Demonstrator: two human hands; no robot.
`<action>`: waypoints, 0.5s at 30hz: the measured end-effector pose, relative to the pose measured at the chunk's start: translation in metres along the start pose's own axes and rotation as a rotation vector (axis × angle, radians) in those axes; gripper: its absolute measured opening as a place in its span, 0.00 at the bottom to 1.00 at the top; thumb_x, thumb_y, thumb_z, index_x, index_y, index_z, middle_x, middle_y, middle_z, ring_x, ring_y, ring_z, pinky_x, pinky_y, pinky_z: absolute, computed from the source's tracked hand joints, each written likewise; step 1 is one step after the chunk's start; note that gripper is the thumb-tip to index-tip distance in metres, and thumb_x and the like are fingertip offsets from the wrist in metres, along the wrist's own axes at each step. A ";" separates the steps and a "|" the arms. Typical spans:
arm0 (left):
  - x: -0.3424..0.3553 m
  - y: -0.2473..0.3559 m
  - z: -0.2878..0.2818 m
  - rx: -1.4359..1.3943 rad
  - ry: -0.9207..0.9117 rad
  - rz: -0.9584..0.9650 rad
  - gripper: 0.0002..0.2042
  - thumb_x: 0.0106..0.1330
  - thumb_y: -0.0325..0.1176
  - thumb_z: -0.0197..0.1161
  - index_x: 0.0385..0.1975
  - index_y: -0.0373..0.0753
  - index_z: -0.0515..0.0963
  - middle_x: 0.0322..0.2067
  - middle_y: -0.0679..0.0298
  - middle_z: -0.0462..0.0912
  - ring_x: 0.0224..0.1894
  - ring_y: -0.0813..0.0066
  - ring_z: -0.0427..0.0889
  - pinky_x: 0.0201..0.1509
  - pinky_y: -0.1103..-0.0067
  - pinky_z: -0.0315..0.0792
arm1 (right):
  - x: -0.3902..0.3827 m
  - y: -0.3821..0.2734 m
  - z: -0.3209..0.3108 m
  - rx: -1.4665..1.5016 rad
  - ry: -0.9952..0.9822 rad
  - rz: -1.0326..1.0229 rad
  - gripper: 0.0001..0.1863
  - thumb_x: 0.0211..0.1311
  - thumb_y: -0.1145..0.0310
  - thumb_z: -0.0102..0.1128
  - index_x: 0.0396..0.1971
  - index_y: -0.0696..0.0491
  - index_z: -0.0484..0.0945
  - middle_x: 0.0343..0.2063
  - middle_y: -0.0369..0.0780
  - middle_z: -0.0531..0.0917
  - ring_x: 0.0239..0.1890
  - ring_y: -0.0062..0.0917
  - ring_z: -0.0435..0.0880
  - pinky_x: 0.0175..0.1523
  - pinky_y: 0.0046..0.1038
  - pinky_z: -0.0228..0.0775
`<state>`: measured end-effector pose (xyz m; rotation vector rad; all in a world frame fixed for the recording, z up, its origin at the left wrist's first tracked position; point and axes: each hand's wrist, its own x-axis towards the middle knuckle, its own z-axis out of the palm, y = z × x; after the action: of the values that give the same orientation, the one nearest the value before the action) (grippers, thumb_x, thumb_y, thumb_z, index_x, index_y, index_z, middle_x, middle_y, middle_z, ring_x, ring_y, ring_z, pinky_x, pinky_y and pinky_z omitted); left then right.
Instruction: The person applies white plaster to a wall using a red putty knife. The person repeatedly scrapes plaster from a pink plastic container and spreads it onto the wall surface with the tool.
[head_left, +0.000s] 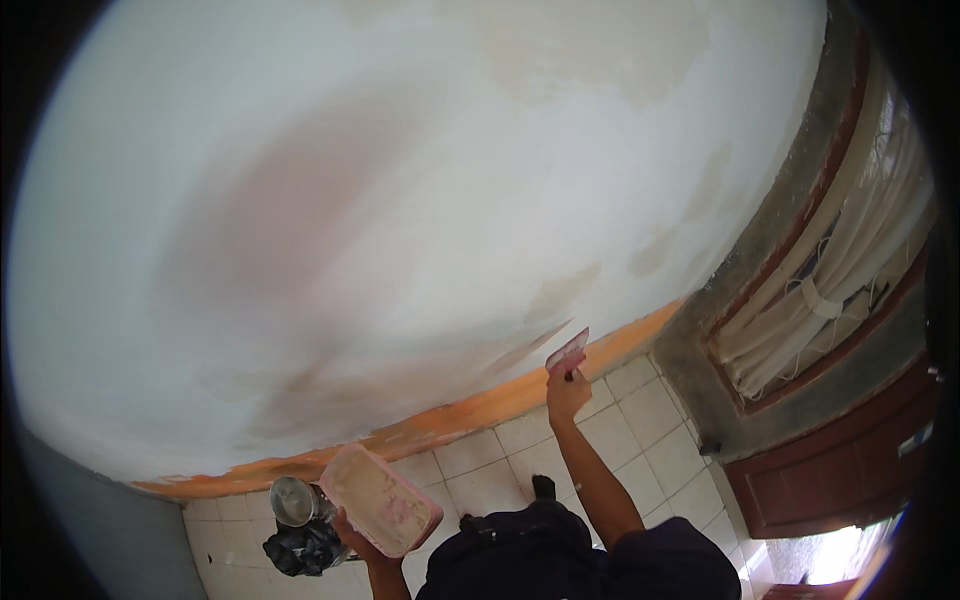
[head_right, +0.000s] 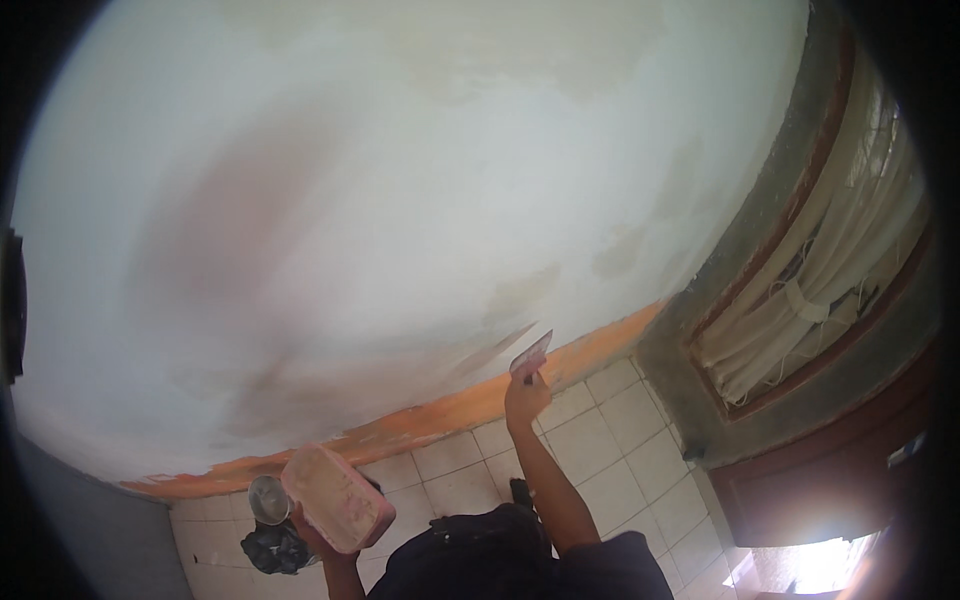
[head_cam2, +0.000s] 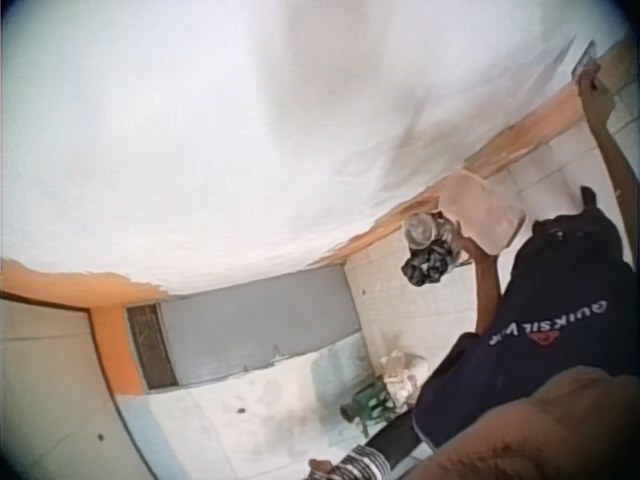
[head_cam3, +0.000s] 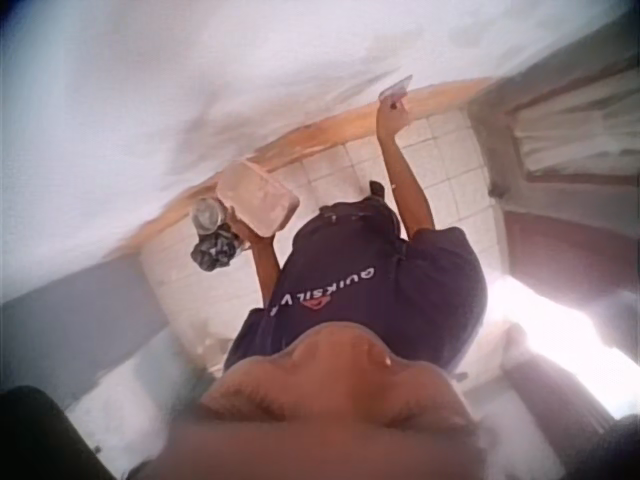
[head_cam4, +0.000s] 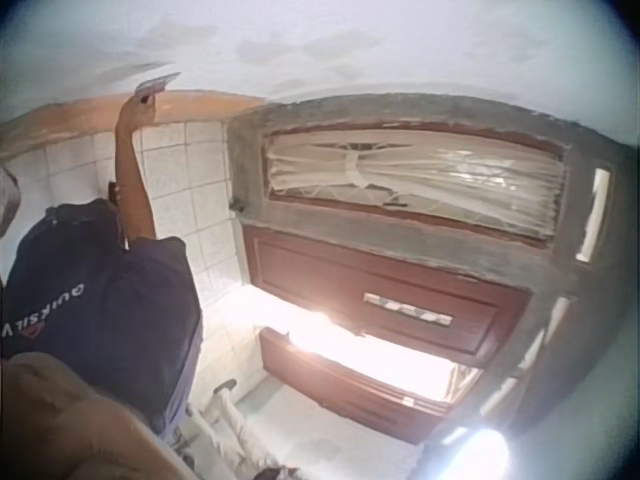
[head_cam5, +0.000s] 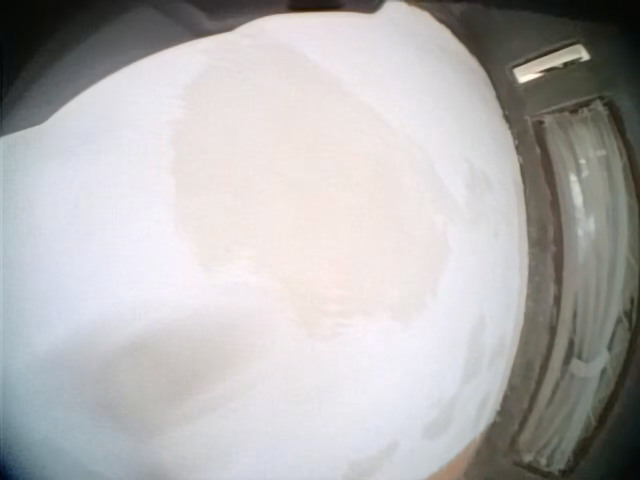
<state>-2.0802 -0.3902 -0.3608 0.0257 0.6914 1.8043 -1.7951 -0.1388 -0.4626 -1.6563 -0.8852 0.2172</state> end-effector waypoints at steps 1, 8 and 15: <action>0.002 0.000 -0.002 0.011 -0.002 0.001 0.35 0.58 0.58 0.51 0.62 0.41 0.60 0.52 0.57 0.70 0.53 0.57 0.73 0.53 0.60 0.72 | 0.007 -0.007 0.007 0.015 0.007 0.043 0.13 0.55 0.67 0.58 0.17 0.61 0.78 0.12 0.44 0.79 0.16 0.28 0.78 0.26 0.32 0.69; -0.006 -0.016 -0.001 0.014 0.002 0.018 0.36 0.58 0.60 0.52 0.62 0.42 0.59 0.52 0.56 0.69 0.53 0.57 0.73 0.52 0.61 0.73 | -0.070 -0.131 0.044 0.185 -0.120 -0.132 0.13 0.57 0.66 0.60 0.17 0.58 0.79 0.14 0.44 0.79 0.15 0.33 0.78 0.26 0.32 0.70; -0.013 -0.022 -0.004 0.009 0.010 0.033 0.36 0.58 0.59 0.52 0.62 0.42 0.59 0.53 0.57 0.69 0.54 0.57 0.72 0.53 0.61 0.72 | -0.108 -0.113 -0.016 0.515 -0.359 -0.073 0.11 0.58 0.68 0.63 0.22 0.60 0.78 0.12 0.34 0.74 0.20 0.08 0.71 0.24 0.20 0.64</action>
<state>-2.0580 -0.3993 -0.3697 0.0343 0.7099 1.8336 -1.9095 -0.2182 -0.3897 -1.1183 -1.0490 0.6510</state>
